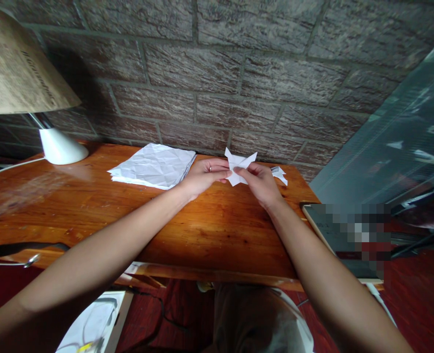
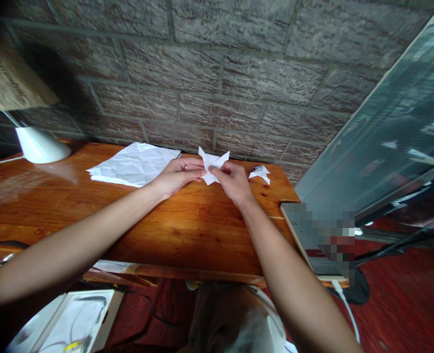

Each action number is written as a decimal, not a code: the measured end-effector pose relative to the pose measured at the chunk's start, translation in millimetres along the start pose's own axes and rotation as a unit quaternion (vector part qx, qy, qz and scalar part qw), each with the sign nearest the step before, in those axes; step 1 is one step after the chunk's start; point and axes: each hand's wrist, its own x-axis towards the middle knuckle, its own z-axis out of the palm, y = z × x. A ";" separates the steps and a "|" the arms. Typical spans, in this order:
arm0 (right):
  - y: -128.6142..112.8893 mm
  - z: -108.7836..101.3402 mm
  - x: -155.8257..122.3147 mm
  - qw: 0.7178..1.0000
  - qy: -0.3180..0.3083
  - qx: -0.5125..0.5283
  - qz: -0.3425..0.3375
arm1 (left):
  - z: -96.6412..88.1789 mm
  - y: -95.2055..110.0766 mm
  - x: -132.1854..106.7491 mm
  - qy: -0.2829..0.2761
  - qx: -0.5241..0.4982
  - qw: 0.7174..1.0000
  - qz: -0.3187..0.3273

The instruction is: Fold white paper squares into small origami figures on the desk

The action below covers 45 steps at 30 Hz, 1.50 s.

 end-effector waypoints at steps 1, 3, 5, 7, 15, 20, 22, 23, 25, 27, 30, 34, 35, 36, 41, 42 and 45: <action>0.0 -0.3 0.1 1.000 0.000 -0.001 0.001 | 0.1 0.2 0.0 -0.001 0.000 1.000 0.000; -0.4 -0.8 0.3 1.000 0.000 -0.006 0.004 | 0.0 0.2 0.1 -0.001 0.002 1.000 -0.001; -1.0 -1.4 0.2 1.000 0.000 -0.015 0.007 | -0.6 -0.3 0.5 -0.002 0.005 1.000 -0.005; -1.9 -2.2 0.1 1.000 0.002 -0.028 0.011 | -1.3 -1.0 0.9 -0.005 0.010 1.000 -0.009; -4.5 -3.6 0.1 0.999 -0.008 -0.040 0.004 | -2.3 -3.0 1.7 -0.014 0.000 1.000 -0.010; -0.7 -0.5 0.2 0.999 0.006 -0.036 0.004 | -0.5 -6.0 1.9 -0.002 0.013 1.000 0.011; 0.7 1.0 0.5 0.999 0.003 -0.034 -0.005 | 0.8 -6.3 1.2 -0.001 0.029 0.999 0.019; 0.9 1.7 0.5 0.999 0.001 -0.033 -0.007 | 1.4 -6.2 0.9 0.001 0.034 0.999 0.022; 0.4 2.9 0.2 1.000 -0.004 -0.030 -0.003 | 2.2 -5.4 0.5 0.005 0.036 0.999 0.026; -1.1 3.6 -0.5 1.000 -0.001 -0.020 0.008 | 2.1 -4.7 0.7 0.009 0.038 0.999 0.029; -3.8 3.4 -1.5 1.000 -0.004 0.007 0.022 | 0.6 -4.3 1.6 0.014 0.055 0.998 0.040; -5.5 0.9 -1.5 0.999 -0.017 0.023 0.028 | -2.2 -5.0 2.6 -0.001 0.098 0.993 0.070; -5.5 0.1 -1.3 0.999 -0.017 0.020 0.032 | -2.7 -5.0 2.7 -0.008 0.108 0.991 0.076; -5.3 -0.6 -1.1 0.999 -0.016 0.017 0.036 | -3.1 -5.0 2.7 -0.013 0.115 0.990 0.082; -4.0 -2.2 0.3 0.998 -0.022 0.037 0.038 | -4.2 -3.3 3.0 -0.023 0.115 0.988 0.097; -3.6 -2.4 0.8 0.998 -0.022 0.051 0.042 | -4.4 -3.1 3.2 -0.026 0.110 0.989 0.097; -2.8 -4.0 2.4 0.993 -0.024 0.093 0.072 | -5.0 -3.1 4.0 -0.033 0.078 0.993 0.086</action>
